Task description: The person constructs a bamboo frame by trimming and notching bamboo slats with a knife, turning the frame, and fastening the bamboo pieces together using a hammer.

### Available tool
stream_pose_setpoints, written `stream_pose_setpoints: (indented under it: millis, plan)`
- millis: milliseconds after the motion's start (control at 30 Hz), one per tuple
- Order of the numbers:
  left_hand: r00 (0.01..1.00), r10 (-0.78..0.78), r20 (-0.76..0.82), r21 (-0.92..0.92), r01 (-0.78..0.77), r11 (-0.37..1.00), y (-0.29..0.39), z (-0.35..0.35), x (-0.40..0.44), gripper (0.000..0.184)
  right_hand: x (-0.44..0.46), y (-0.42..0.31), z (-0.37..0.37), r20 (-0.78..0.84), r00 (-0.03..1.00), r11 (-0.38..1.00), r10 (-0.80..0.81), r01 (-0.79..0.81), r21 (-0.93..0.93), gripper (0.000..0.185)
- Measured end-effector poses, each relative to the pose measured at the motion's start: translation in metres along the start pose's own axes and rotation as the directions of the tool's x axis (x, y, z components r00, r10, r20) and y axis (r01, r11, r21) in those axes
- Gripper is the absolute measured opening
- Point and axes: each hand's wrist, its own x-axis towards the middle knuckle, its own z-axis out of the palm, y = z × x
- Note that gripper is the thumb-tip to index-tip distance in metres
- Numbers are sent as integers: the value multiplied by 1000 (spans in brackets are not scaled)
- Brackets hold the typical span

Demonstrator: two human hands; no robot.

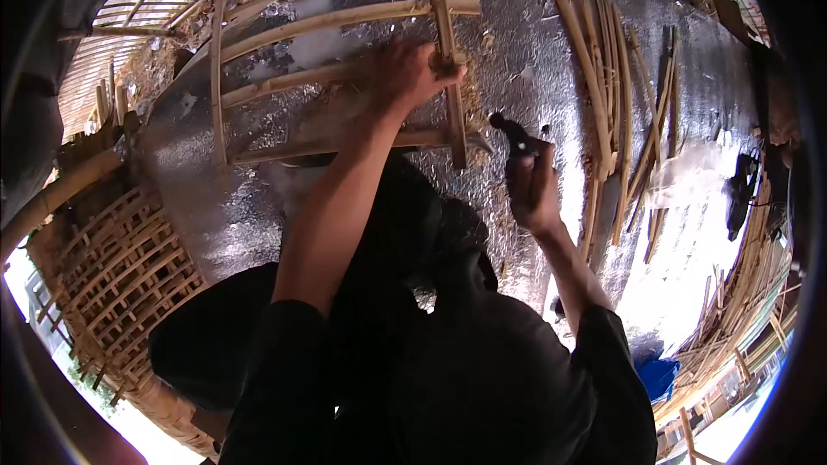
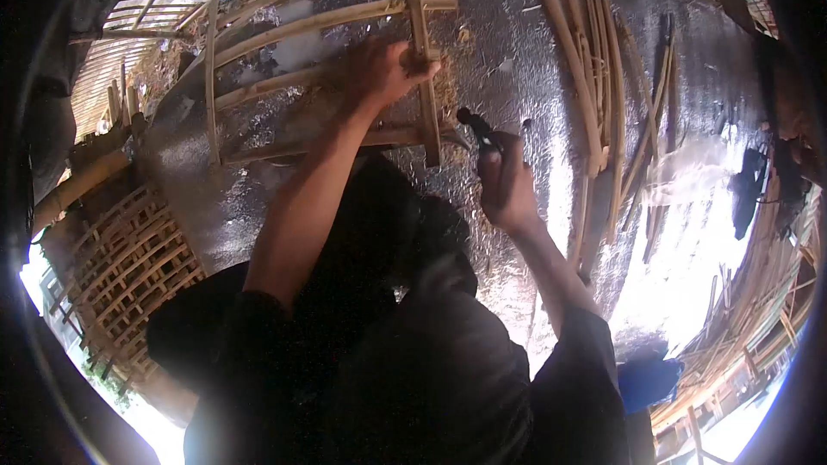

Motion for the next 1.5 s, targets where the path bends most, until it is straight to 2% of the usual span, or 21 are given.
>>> stream_pose_setpoints:
  millis: [67,133,167,267,300,400,433,533,600,667,767,800,833,933,967,1000,1067,1133,1233,1333,1500]
  plan:
    - [999,-42,15,-2,42,999,7,4,-6,56,-12,13,2,-24,993,978,-117,111,-176,32]
    - [995,-80,57,-82,85,993,7,5,0,62,-13,5,6,17,998,997,-53,54,-58,31]
    - [996,-62,57,26,61,998,8,4,0,63,-13,11,12,0,984,979,-177,176,-102,26]
    - [999,-12,-33,94,15,995,6,6,-3,64,-22,-9,18,-17,982,979,-187,185,-87,29]
    - [999,-25,-30,115,28,993,8,4,-5,63,-23,-27,16,3,994,992,-112,111,-61,39]
    - [998,-38,-47,145,44,988,12,2,1,60,-36,3,30,-111,896,893,-431,406,-194,45]
    - [998,-37,-50,138,44,989,11,3,-1,59,-34,12,32,-76,883,859,-463,426,-285,46]
    - [998,-23,-60,128,30,991,9,3,-4,59,-21,4,25,95,981,920,-172,194,-341,34]
    - [994,-17,-109,133,32,991,9,6,-3,59,-29,-2,31,-137,855,835,-500,434,-339,31]
    - [984,-6,-175,160,35,986,11,7,-6,59,-28,-4,29,-46,892,863,-449,420,-281,24]
    - [996,-81,45,-140,87,986,-10,31,-13,63,-9,3,28,149,951,852,-272,310,-422,22]
    - [995,-80,58,-254,92,963,-18,44,2,65,-10,-3,26,103,968,910,-230,251,-329,22]
    - [985,-105,136,-66,115,991,6,-1,6,62,-19,-7,26,7,939,873,-344,322,-367,22]
    - [989,-6,-149,183,34,983,9,5,-1,58,-18,14,36,-17,918,875,-395,371,-312,28]
    - [996,-85,3,135,84,987,9,4,0,58,-6,16,32,118,975,908,-188,219,-357,33]
    - [998,-59,-18,101,61,993,7,6,-3,58,2,13,32,232,972,908,28,72,-412,39]
    - [997,-14,-74,42,17,999,1,13,-4,57,-1,-28,16,91,990,948,-112,133,-289,41]
    - [996,-89,18,15,89,996,12,-8,-4,56,-19,-39,15,-104,966,962,-238,219,-165,40]
    - [998,-59,16,55,58,997,16,-3,-23,56,-37,-14,19,-184,915,919,-359,312,-243,42]
    - [995,-72,-63,45,75,996,11,0,-26,56,-46,-3,28,-88,996,988,-6,-8,-154,41]
    - [993,-115,-36,-20,115,993,5,-16,-21,56,-59,1,43,-36,996,987,-76,70,-143,42]
